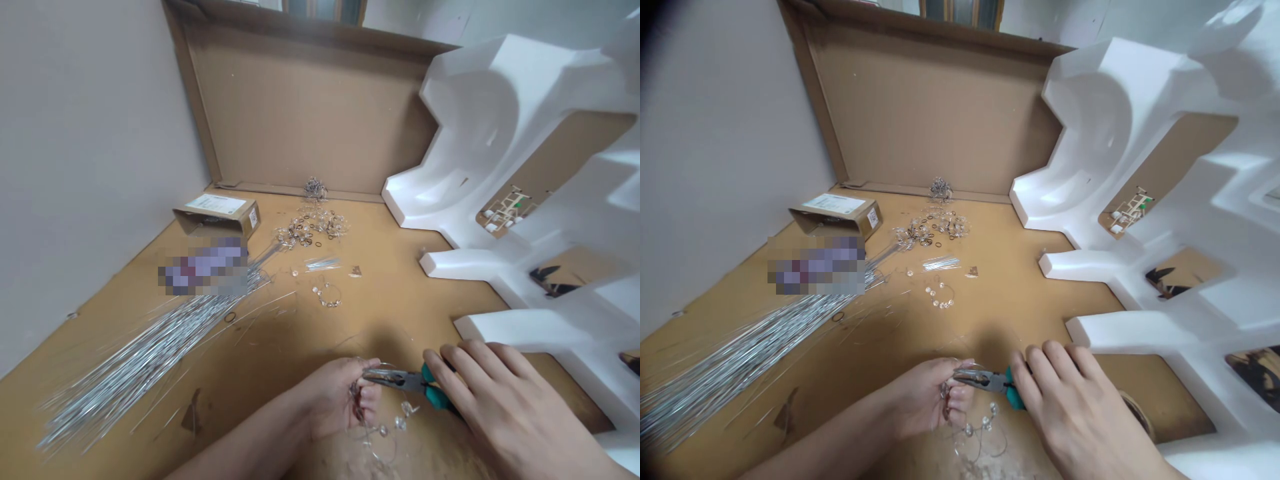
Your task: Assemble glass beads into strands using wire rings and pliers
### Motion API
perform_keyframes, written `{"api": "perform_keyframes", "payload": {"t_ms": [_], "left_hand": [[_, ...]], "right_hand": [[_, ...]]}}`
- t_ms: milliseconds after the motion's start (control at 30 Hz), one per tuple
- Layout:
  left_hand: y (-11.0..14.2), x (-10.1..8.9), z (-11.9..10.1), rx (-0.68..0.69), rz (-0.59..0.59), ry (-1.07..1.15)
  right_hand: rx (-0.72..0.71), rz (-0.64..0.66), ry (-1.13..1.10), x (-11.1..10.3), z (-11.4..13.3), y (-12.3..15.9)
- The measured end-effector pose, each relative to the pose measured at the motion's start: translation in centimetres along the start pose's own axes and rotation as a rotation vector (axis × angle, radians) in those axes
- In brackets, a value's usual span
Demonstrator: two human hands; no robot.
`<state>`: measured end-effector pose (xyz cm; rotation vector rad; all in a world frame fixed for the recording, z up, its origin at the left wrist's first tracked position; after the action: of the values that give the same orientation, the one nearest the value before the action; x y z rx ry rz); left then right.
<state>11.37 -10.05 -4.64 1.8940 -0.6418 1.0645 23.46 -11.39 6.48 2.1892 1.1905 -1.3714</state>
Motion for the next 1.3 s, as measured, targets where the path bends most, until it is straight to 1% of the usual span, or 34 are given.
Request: {"api": "perform_keyframes", "payload": {"t_ms": [267,467,633,867,1300], "left_hand": [[-0.32,-0.39,0.24,-0.016,0.031,0.024],[-0.51,-0.67,0.22,0.048,-0.030,0.002],[-0.61,-0.53,0.55,-0.013,-0.022,0.010],[-0.50,-0.45,0.77,-0.031,0.068,0.026],[-0.44,-0.20,0.93,-0.068,0.103,0.047]], "right_hand": [[0.012,-0.018,-0.039,0.06,-0.08,-0.05],[0.031,-0.051,-0.076,0.06,-0.28,0.13],[0.027,-0.035,-0.092,0.13,-0.27,0.34],[0.039,-0.049,-0.124,0.10,-0.39,0.46],[0.062,-0.054,-0.173,0.37,-0.42,0.59]]}}
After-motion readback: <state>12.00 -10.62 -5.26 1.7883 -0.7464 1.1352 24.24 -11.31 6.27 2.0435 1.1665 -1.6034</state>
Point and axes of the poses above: each hand's wrist, its own y-axis away from the middle knuckle, its own x-axis out of the palm, z = x × y, the point moved 5 cm from there along -y, towards the middle knuckle, and after that the axes turned 3 degrees about y, right-handed, at the moved point
